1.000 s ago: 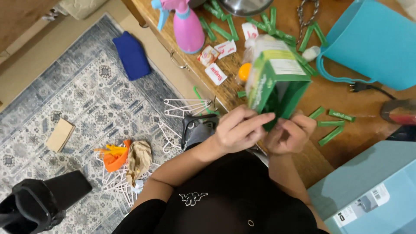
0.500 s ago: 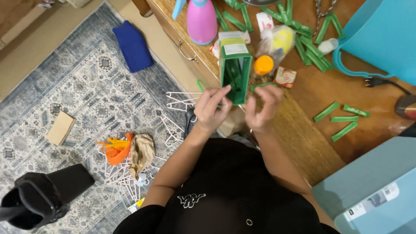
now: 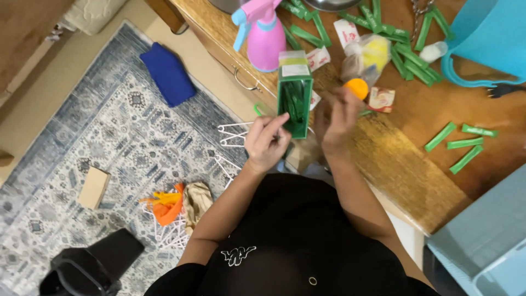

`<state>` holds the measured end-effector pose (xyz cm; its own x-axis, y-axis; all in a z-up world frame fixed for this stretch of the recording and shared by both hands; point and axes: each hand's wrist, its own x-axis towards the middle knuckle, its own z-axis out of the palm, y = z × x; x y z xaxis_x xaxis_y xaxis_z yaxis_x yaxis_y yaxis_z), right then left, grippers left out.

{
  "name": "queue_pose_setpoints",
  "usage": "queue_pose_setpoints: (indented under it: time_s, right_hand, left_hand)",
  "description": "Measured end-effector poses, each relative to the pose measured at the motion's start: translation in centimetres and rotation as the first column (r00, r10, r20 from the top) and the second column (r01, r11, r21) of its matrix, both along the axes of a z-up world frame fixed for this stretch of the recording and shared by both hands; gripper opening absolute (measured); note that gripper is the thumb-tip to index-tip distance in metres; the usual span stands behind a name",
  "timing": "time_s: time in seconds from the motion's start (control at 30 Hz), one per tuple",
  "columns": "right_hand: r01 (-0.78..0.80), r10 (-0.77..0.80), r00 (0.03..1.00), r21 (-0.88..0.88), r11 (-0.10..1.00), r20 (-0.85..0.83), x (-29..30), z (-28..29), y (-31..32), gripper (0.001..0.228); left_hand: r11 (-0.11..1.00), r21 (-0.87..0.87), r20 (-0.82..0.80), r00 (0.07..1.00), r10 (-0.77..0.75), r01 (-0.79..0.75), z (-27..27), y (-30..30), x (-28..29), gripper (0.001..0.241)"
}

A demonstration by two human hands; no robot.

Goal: The person picks up a package of paper towels, places it on a table, and then proceeds to take multiple green sachets from a scattered pile and place them into a green cardboard box.

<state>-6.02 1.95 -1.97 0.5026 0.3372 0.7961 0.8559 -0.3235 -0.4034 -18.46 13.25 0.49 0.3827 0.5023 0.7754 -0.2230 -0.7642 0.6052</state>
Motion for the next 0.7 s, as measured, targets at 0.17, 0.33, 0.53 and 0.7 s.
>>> queue_pose_setpoints:
  time_s: [0.17,0.33,0.53,0.7]
  right_hand:
    - [-0.194,0.247,0.788,0.153,0.969,-0.564,-1.7,-0.1,3.3,0.021]
    - [-0.109,0.086,0.994,-0.484,0.868,-0.069,2.2,-4.9,3.8,0.027]
    - [-0.114,0.141,0.99,-0.561,0.82,0.006,4.6,-5.5,3.9,0.036]
    - [-0.116,0.116,0.992,-0.624,0.772,-0.04,6.1,-8.0,3.1,0.043]
  left_hand:
    - [1.0,0.0,0.04,0.999,-0.027,0.027,-0.4,1.4,-1.0,0.03]
    - [0.999,-0.02,0.031,0.999,-0.031,0.032,-0.3,1.6,-1.0,0.029]
    - [0.999,-0.031,0.067,0.997,-0.021,0.023,0.3,1.2,0.1,0.026]
    - [0.999,-0.029,0.061,0.998,-0.016,0.018,0.1,0.5,0.6,0.028]
